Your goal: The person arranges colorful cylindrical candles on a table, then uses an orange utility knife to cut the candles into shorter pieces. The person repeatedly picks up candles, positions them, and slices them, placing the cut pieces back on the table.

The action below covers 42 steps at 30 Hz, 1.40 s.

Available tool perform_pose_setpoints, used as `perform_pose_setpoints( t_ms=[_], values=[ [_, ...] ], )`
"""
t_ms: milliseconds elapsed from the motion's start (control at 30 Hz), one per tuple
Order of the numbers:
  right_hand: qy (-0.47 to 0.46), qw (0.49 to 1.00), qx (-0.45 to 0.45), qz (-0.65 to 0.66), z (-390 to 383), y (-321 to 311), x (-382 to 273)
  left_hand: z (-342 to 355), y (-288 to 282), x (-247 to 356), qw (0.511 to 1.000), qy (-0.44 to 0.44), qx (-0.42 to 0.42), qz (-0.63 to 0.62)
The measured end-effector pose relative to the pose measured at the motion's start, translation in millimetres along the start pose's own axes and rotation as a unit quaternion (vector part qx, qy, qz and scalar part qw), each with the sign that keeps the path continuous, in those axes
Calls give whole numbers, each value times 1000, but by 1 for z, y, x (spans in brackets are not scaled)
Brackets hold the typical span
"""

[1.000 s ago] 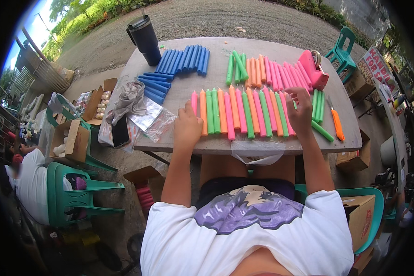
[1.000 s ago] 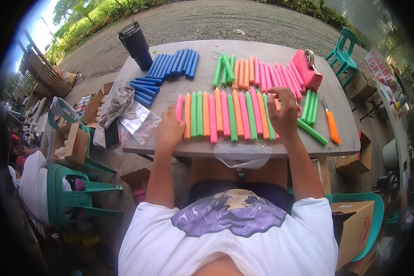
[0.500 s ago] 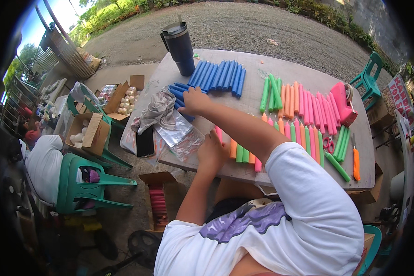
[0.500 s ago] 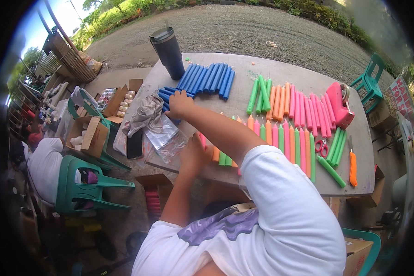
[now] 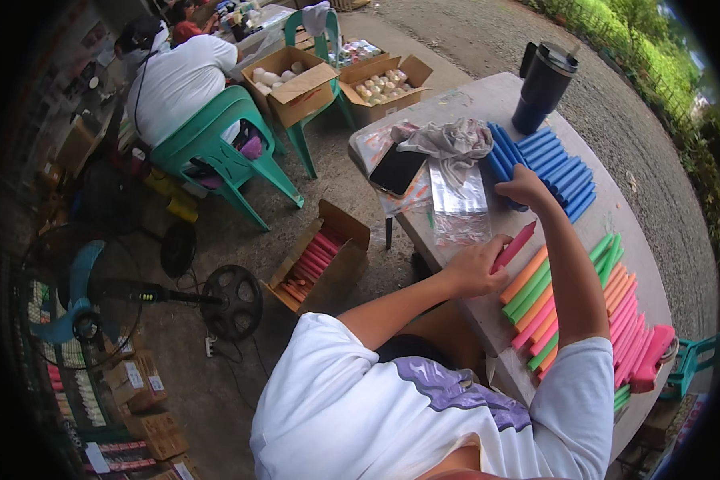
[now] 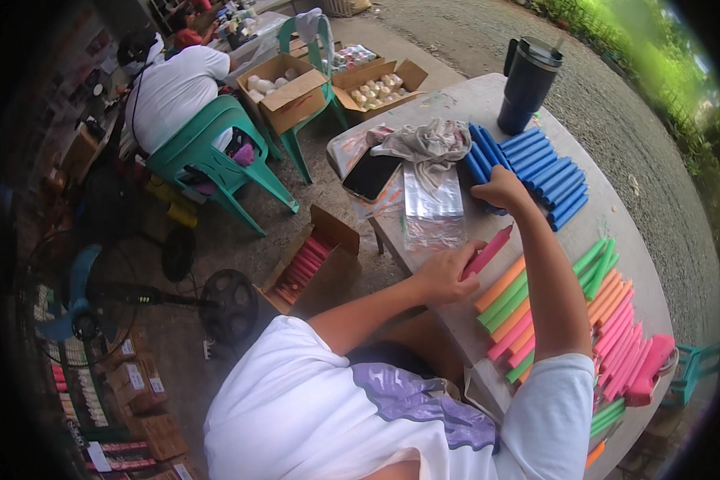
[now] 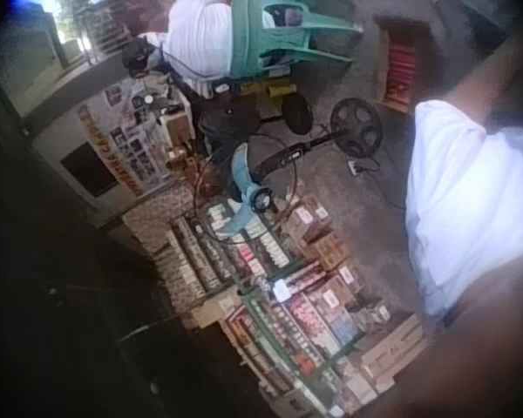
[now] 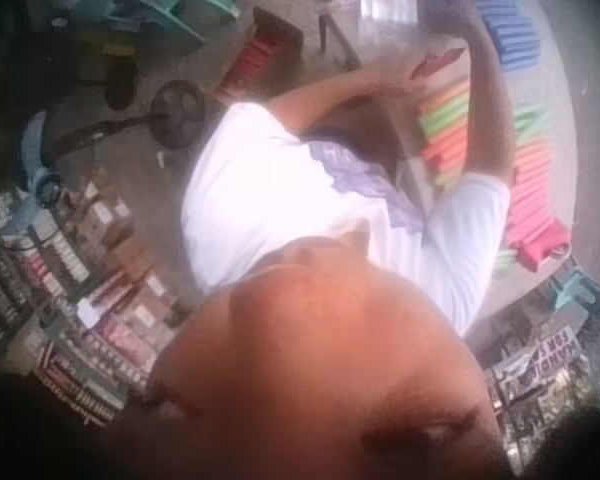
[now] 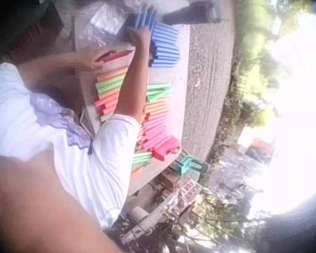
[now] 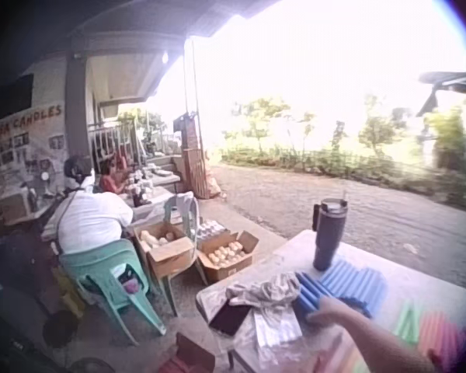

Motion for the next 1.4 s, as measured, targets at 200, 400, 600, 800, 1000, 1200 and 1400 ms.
perform_pose_setpoints(
  t_ms=[200,400,600,800,1000,1200,1400],
  values=[
    [31,898,-139,417,-47,0,27,-1,-3,-19,932,7,106,-347],
    [-99,845,-46,523,-116,5,12,25,-29,14,860,-9,203,-467],
    [-129,887,-12,444,-134,15,1,36,-41,34,895,70,248,-365],
    [-192,917,11,350,-139,21,-6,24,-38,36,918,89,259,-289],
    [-173,896,49,405,-139,27,0,24,-39,48,942,93,237,-218],
    [-182,888,93,411,-158,15,-26,24,-33,24,942,132,215,-220],
    [-177,900,86,389,-160,13,-19,25,-26,31,932,195,231,-199]
  ],
)
Point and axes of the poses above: each hand's wrist, its own z-axis towards the middle knuckle, its own y-axis out of the palm, x = y × z, the point moved 6 cm from there along z, towards the middle knuckle, and after that the axes turned 2 degrees about -z, right-handed, at the moved point
